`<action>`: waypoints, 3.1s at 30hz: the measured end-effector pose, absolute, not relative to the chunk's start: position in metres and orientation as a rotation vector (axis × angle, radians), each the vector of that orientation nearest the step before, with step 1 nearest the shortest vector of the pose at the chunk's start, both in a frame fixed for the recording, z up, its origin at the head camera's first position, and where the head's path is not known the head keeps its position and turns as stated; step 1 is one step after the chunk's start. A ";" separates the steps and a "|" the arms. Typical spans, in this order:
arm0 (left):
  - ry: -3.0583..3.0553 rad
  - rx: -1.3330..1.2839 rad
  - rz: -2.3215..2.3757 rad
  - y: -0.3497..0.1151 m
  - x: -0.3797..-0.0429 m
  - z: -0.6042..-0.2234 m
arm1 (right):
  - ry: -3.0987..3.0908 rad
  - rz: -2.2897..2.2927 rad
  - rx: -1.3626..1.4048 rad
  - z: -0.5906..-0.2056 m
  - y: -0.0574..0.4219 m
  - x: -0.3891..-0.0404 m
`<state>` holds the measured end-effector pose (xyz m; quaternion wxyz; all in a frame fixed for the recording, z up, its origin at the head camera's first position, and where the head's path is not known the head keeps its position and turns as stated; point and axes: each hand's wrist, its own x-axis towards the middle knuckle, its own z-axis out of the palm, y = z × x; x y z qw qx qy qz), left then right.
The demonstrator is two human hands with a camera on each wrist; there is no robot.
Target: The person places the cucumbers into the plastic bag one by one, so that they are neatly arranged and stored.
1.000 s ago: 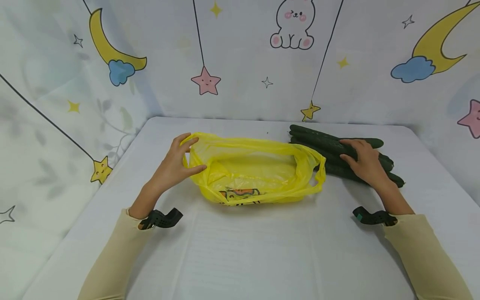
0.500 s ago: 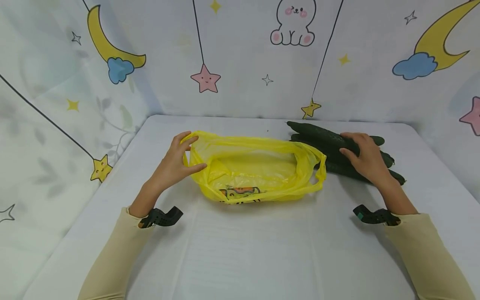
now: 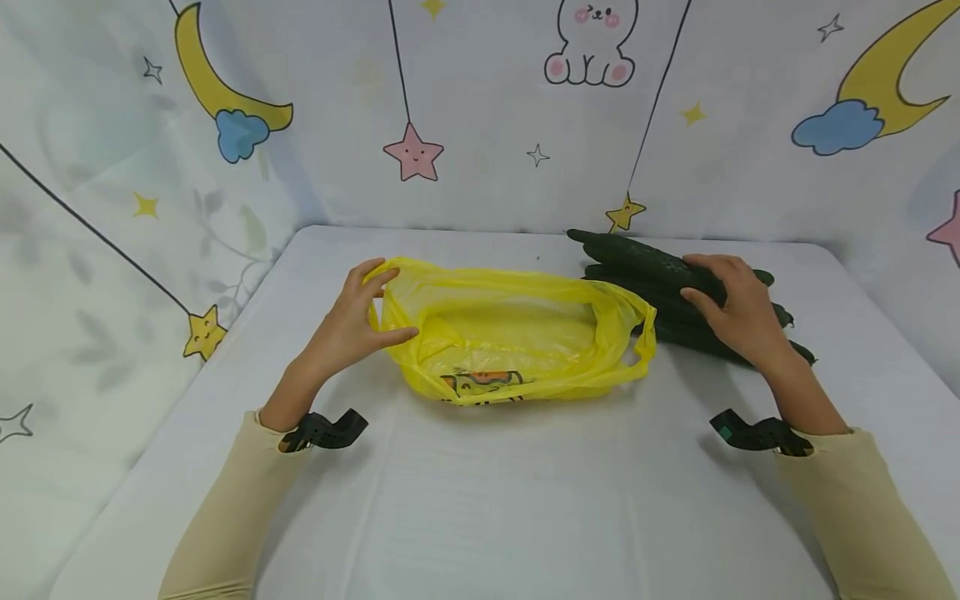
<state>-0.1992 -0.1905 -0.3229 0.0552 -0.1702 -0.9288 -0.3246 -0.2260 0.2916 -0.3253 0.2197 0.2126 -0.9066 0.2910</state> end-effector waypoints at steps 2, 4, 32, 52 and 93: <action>-2.819 -0.518 -0.985 -0.190 -0.199 -0.323 | -2.500 0.812 0.594 -0.322 0.289 -0.224; -2.819 -0.519 -0.983 -0.190 -0.200 -0.323 | -2.492 0.820 0.602 -0.319 0.286 -0.222; -2.815 -0.533 -0.951 -0.187 -0.197 -0.321 | -2.459 0.980 0.714 -0.305 0.233 -0.203; -2.806 -0.540 -0.986 -0.187 -0.198 -0.320 | -2.382 1.091 0.841 -0.306 0.192 -0.203; -2.823 -0.391 -0.926 -0.175 -0.195 -0.327 | -2.438 1.490 1.049 -0.338 0.127 -0.197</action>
